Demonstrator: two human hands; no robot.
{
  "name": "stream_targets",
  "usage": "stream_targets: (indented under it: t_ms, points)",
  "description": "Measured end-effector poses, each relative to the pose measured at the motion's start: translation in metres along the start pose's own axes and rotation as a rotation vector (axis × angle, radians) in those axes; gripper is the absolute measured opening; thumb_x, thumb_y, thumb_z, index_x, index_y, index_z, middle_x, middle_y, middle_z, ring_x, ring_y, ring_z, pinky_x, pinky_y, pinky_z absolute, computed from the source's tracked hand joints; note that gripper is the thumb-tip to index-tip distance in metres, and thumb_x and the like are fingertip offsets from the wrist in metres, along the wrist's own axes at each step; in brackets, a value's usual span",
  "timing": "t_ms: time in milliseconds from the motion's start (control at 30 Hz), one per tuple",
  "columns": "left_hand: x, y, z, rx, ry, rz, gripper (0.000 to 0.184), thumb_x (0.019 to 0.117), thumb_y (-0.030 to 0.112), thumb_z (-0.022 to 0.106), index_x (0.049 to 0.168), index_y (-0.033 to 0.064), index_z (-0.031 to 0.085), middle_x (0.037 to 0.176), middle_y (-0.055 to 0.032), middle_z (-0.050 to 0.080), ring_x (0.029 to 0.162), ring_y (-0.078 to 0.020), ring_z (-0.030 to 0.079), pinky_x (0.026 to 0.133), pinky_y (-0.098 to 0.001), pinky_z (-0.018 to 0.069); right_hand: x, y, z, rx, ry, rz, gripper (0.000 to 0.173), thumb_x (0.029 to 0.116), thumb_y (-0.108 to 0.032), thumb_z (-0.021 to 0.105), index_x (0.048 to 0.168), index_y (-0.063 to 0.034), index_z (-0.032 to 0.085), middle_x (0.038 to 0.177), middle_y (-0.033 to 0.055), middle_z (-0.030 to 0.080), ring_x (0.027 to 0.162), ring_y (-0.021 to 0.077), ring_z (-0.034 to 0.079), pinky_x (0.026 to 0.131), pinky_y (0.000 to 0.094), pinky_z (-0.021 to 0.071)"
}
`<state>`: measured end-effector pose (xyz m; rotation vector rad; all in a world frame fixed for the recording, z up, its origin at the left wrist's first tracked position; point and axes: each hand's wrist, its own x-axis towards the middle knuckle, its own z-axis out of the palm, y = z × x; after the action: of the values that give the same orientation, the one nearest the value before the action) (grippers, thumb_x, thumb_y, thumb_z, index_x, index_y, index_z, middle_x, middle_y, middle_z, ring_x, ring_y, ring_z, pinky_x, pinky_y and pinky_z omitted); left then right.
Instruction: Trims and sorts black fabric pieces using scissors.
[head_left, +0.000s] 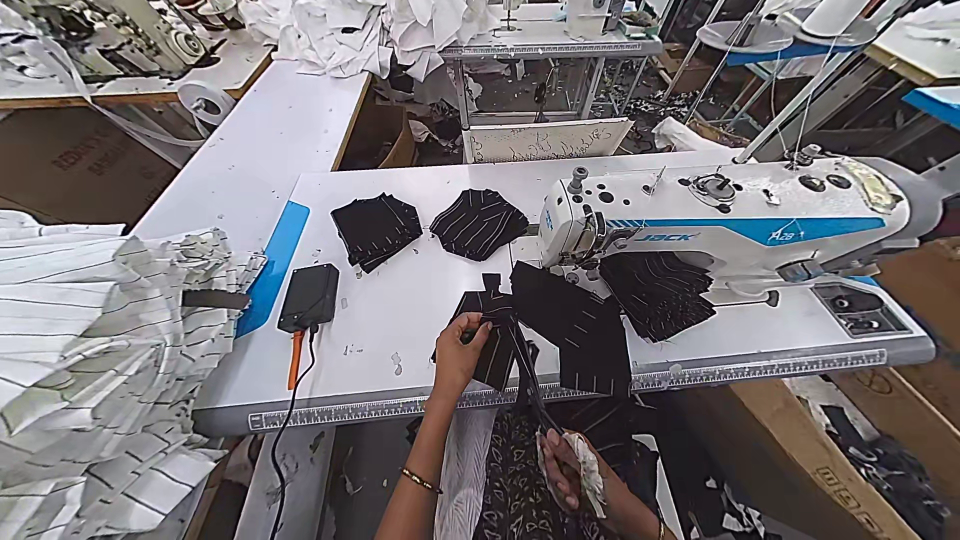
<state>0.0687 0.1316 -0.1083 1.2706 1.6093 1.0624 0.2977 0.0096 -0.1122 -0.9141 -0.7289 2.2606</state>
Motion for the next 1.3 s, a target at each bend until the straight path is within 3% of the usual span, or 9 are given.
stream_targets:
  t_ms: [200,400,467,567,633,733,867,1100,1300]
  points:
    - [-0.007,0.004,0.001,0.066,-0.113,0.023,0.020,0.0946,0.018,0.070,0.103,-0.0001,0.073,0.100,-0.0090,0.070,0.091,-0.0110,0.066,0.086,-0.0300,0.0527,0.005,-0.007,0.006,-0.084,0.067,-0.046,0.038,0.0993,-0.053,0.059,0.092,-0.0164,0.056,0.064,-0.0098,0.054,0.050,-0.0014,0.052,0.048,0.0131,0.0439]
    - [-0.011,0.000,-0.001,0.083,-0.163,0.128,0.022,0.0932,0.018,0.071,0.094,-0.0033,0.073,0.104,-0.0138,0.069,0.103,-0.0189,0.062,0.093,-0.0371,0.0481,0.011,-0.015,0.019,-0.140,0.212,-0.017,0.027,0.1040,-0.035,0.055,0.086,-0.0148,0.055,0.059,-0.0095,0.051,0.046,-0.0012,0.049,0.045,0.0137,0.0424]
    - [-0.011,-0.003,-0.005,0.093,-0.188,0.132,0.023,0.0936,0.020,0.070,0.095,-0.0033,0.073,0.107,-0.0145,0.069,0.106,-0.0201,0.062,0.095,-0.0385,0.0481,0.009,-0.015,0.019,-0.182,0.229,0.004,0.025,0.1036,-0.033,0.057,0.086,-0.0149,0.054,0.059,-0.0099,0.050,0.046,-0.0012,0.048,0.045,0.0140,0.0420]
    - [-0.009,-0.001,-0.010,0.091,-0.173,0.062,0.034,0.0966,0.033,0.067,0.101,-0.0001,0.075,0.112,-0.0128,0.069,0.108,-0.0195,0.063,0.097,-0.0413,0.0480,0.004,-0.012,0.016,-0.248,0.229,0.027,0.024,0.1017,-0.032,0.060,0.086,-0.0157,0.054,0.058,-0.0104,0.051,0.047,-0.0011,0.049,0.045,0.0148,0.0424]
    - [-0.008,0.001,-0.009,0.094,-0.136,0.018,0.036,0.0976,0.036,0.066,0.101,0.0014,0.076,0.111,-0.0112,0.070,0.106,-0.0190,0.063,0.096,-0.0437,0.0471,0.001,-0.009,0.016,-0.290,0.217,0.045,0.024,0.1011,-0.033,0.061,0.086,-0.0165,0.054,0.058,-0.0106,0.051,0.047,-0.0008,0.050,0.046,0.0157,0.0426]
    - [-0.009,-0.001,-0.003,0.098,-0.081,0.028,0.029,0.0963,0.027,0.068,0.092,-0.0013,0.074,0.104,-0.0124,0.069,0.104,-0.0237,0.062,0.095,-0.0504,0.0427,-0.001,-0.004,0.016,-0.286,0.217,0.049,0.023,0.1011,-0.032,0.061,0.087,-0.0158,0.054,0.058,-0.0101,0.052,0.047,-0.0004,0.050,0.046,0.0161,0.0436]
    - [-0.012,-0.004,-0.002,0.138,-0.098,0.065,0.031,0.0949,0.028,0.069,0.084,-0.0009,0.073,0.101,-0.0128,0.069,0.105,-0.0265,0.060,0.096,-0.0529,0.0396,-0.002,-0.006,0.014,-0.325,0.225,0.040,0.027,0.0998,-0.037,0.063,0.085,-0.0157,0.054,0.059,-0.0095,0.052,0.048,0.0006,0.050,0.047,0.0170,0.0436]
    - [-0.003,0.002,-0.016,0.223,-0.298,0.060,0.036,0.0975,0.032,0.067,0.088,-0.0030,0.072,0.101,-0.0140,0.068,0.106,-0.0281,0.059,0.100,-0.0541,0.0364,-0.002,-0.021,0.000,-0.516,0.214,0.063,0.034,0.0968,-0.045,0.066,0.086,-0.0160,0.054,0.059,-0.0104,0.050,0.049,-0.0003,0.048,0.049,0.0172,0.0417]
    - [0.007,0.009,-0.016,0.271,-0.392,0.021,0.037,0.0990,0.033,0.066,0.093,-0.0025,0.071,0.106,-0.0135,0.067,0.110,-0.0281,0.057,0.106,-0.0564,0.0288,-0.011,-0.019,0.000,-0.512,0.281,0.063,0.028,0.0974,-0.035,0.068,0.081,-0.0143,0.057,0.057,-0.0086,0.052,0.047,0.0003,0.049,0.047,0.0175,0.0416]
